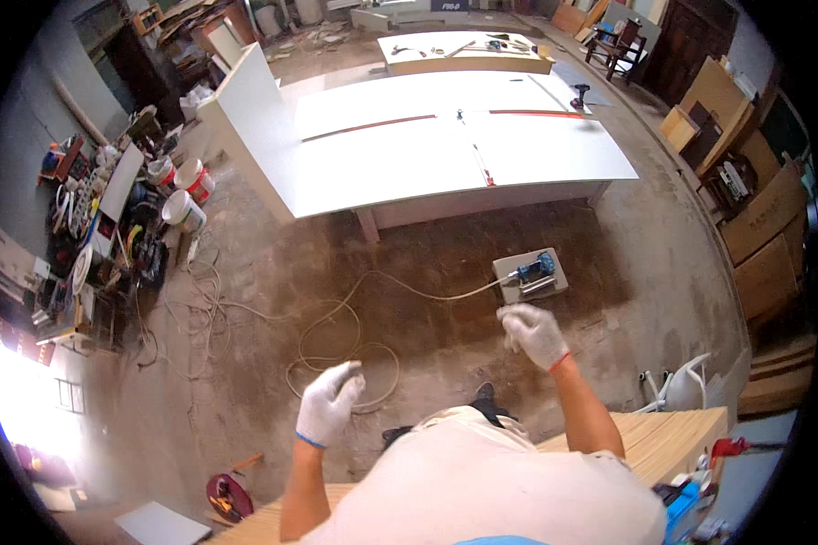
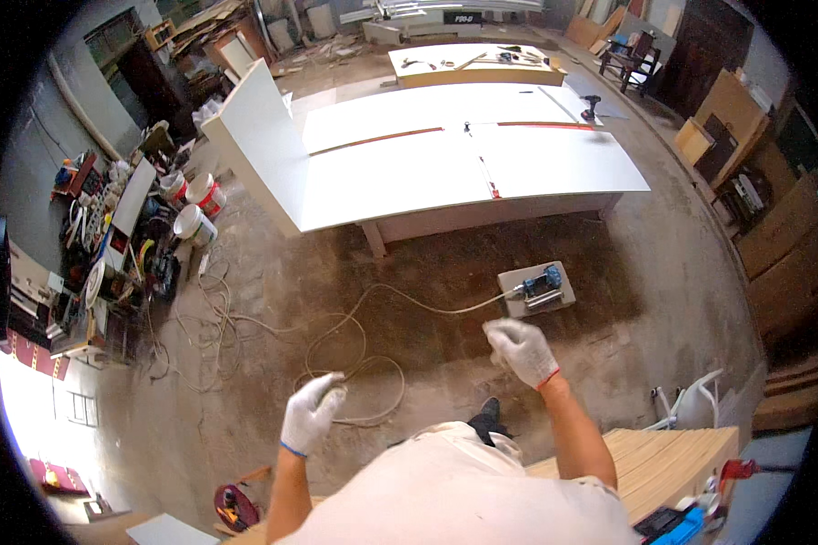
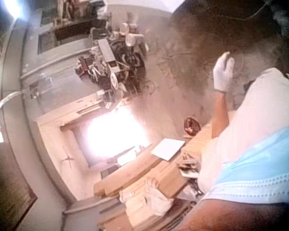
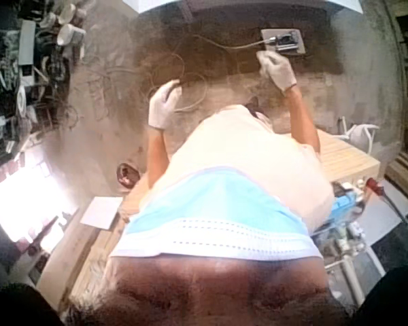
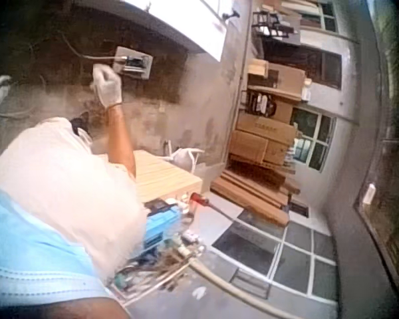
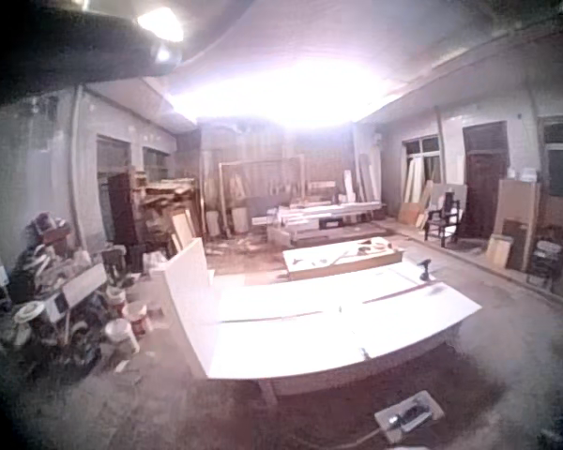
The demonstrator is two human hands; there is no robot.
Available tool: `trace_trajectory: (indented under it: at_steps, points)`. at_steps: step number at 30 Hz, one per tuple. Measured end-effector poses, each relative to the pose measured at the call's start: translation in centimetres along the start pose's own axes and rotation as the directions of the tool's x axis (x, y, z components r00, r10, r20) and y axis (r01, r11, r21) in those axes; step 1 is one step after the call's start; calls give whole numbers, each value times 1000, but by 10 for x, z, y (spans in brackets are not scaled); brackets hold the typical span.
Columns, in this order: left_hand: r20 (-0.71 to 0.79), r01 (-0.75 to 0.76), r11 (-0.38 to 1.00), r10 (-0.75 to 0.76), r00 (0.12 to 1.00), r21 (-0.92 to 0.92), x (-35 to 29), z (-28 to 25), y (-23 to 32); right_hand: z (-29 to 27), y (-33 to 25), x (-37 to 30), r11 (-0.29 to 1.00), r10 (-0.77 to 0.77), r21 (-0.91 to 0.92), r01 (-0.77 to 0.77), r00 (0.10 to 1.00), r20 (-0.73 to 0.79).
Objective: The person uses a drill to fasten a white panel to a wooden frame. They then use a T-square to align the panel and retrieve a tape measure from a toolbox. Finally, they measure the panel's dimensions using the tape measure.
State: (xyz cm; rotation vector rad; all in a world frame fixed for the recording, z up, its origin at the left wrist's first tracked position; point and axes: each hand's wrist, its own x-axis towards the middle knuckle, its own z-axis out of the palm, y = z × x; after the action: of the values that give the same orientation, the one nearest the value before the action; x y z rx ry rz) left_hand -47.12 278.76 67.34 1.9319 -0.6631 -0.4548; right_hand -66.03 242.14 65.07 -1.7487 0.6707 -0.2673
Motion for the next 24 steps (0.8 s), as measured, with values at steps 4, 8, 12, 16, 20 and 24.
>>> trace_trajectory:
  at_steps: [4,8,12,16,20,24]
  points:
    - [128,-63,998,66,990,-24,41,83,35,-99,-119,-65,616,-631,640,458,774,54]
    - [286,66,997,-71,956,30,61,168,79,-223,-146,-88,484,-873,629,608,388,296]
    - [519,-56,992,-9,855,111,88,236,131,-272,-104,-113,559,-802,505,658,583,130]
    - [649,-164,986,147,746,-36,126,282,196,-295,-71,-132,632,-696,431,644,716,-48]
    - [690,-6,796,528,496,-605,147,311,328,-293,-49,-139,738,-496,382,556,831,-251]
    - [387,334,214,666,638,-918,80,374,414,-287,-30,-146,838,-200,375,396,863,-465]
